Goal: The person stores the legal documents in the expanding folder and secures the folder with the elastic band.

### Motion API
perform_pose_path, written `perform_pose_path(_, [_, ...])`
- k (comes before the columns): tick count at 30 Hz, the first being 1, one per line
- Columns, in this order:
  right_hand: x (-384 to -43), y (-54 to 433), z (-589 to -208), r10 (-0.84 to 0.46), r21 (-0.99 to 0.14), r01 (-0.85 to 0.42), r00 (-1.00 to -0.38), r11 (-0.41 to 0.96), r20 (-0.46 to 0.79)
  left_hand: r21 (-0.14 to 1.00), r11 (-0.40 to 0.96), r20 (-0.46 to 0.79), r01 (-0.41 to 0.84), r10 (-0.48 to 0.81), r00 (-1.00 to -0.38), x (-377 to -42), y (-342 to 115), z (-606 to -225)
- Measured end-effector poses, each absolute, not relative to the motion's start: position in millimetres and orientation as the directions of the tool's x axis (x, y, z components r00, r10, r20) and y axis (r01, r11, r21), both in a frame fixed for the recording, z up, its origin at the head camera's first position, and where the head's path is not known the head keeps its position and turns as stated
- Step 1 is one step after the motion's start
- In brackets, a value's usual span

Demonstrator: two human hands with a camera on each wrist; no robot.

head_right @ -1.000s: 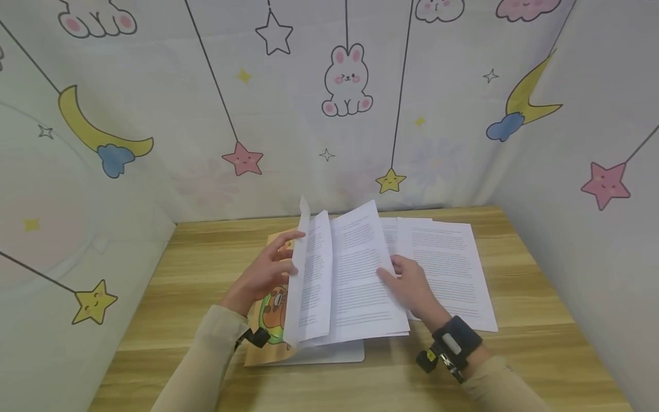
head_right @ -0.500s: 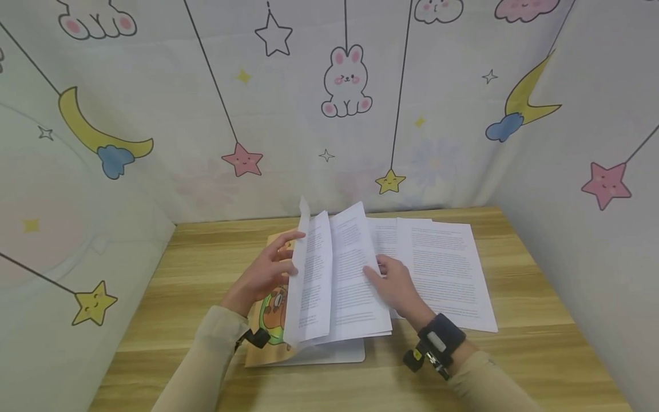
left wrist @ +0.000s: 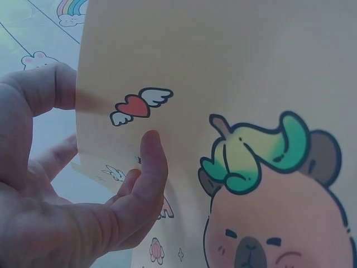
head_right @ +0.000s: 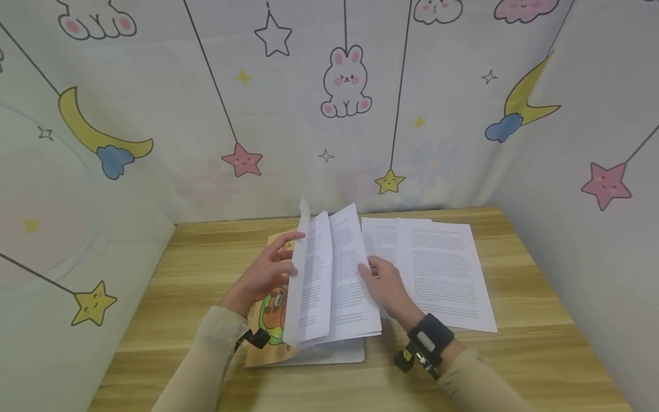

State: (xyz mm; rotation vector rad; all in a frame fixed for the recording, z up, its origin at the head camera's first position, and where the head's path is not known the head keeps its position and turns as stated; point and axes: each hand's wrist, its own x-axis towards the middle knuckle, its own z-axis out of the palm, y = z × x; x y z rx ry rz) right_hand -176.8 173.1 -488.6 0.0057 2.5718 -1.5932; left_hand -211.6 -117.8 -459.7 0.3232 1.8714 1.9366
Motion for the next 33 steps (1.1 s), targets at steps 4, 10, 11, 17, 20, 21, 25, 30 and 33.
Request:
perform_pose_path(4, [-177.2, 169.5, -489.2, -0.033, -0.888, 0.08, -0.994, 0.453, -0.106, 0.99, -0.003, -0.124, -0.141, 0.456, -0.881, -211.2, -118.2, -460.1])
perform_pose_path(10, [-177.4, 166.3, -490.8, 0.007, -0.869, 0.079, -0.996, 0.488, -0.087, 0.99, 0.002, -0.127, -0.142, 0.454, -0.882, -210.3, -118.7, -458.3])
perform_pose_path(11, [-177.6, 166.0, -490.9, 0.014, -0.866, 0.08, -0.996, 0.494, -0.084, 0.99, 0.002, -0.129, -0.144, 0.453, -0.882, -210.4, -118.7, -458.3])
perform_pose_path(17, [-177.3, 166.3, -485.5, 0.023, -0.836, 0.077, -0.997, 0.543, -0.077, 0.99, 0.007, -0.132, -0.144, 0.453, -0.882, -210.2, -118.7, -457.3])
perform_pose_path(20, [-177.6, 168.4, -481.3, 0.014, -0.83, 0.065, -0.998, 0.554, -0.069, 0.99, 0.007, -0.13, -0.143, 0.455, -0.881, -210.2, -118.7, -457.1])
perform_pose_path(21, [-178.0, 169.7, -480.3, 0.009, -0.832, 0.058, -0.998, 0.551, -0.064, 0.99, 0.007, -0.131, -0.143, 0.455, -0.881, -210.2, -118.8, -457.2])
perform_pose_path(25, [-179.4, 175.5, -477.1, -0.026, -0.853, 0.045, -0.997, 0.52, -0.069, 0.989, 0.007, -0.133, -0.146, 0.451, -0.882, -210.2, -118.8, -457.7])
perform_pose_path(30, [-182.9, 182.6, -470.6, -0.08, -0.871, 0.076, -0.988, 0.486, -0.131, 0.989, 0.001, -0.13, -0.146, 0.456, -0.88, -210.4, -118.5, -458.1])
perform_pose_path(33, [-186.2, 186.7, -465.9, -0.122, -0.863, 0.088, -0.978, 0.497, -0.17, 0.989, -0.007, -0.126, -0.146, 0.458, -0.88, -210.7, -118.7, -458.1])
